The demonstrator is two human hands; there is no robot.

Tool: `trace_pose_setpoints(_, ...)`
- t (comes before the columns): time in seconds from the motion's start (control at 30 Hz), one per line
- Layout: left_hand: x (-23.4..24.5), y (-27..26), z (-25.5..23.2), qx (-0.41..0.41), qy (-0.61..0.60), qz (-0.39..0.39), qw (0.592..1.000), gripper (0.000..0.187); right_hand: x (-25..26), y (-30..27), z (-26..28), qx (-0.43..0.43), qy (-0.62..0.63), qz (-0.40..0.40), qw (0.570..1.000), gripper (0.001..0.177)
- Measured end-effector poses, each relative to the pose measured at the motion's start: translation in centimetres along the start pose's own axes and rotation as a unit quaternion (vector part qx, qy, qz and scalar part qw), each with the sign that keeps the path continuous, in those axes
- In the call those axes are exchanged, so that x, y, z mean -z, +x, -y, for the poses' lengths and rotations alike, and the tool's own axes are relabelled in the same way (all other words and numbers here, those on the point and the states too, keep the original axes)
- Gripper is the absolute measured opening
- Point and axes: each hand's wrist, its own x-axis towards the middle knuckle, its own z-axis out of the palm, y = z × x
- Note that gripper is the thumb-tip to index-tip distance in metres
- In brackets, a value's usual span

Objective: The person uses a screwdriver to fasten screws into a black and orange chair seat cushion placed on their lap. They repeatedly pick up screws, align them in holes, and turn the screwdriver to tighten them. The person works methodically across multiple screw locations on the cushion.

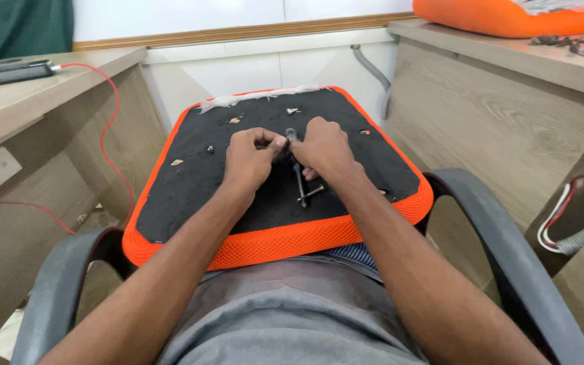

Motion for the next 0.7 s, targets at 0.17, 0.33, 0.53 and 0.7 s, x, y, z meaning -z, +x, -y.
trace_pose_setpoints(0.17, -2.0, 0.9, -0.6, 0.008, -0.021, 0.014, 1.0, 0.016, 1.8, 1.1, -1.5, 0.012, 0.011, 0.035, 0.999, 0.031)
trace_pose_setpoints(0.33, -3.2, 0.6, -1.5, 0.024, 0.015, 0.001, 1.0, 0.021, 2.1, 3.0, -2.9, -0.016, 0.27, 0.123, 0.955, 0.022)
trace_pose_setpoints(0.53, -3.8, 0.4, -2.4, -0.005, 0.072, -0.006, 0.997, 0.023, 3.2, 5.0, -5.3, -0.023, 0.374, 0.138, 0.917, 0.016)
trace_pose_setpoints(0.7, -4.0, 0.2, -2.6, -0.043, 0.138, -0.009, 0.989, 0.022, 9.4, 9.0, -10.6, 0.071, 0.281, 0.055, 0.956, 0.019)
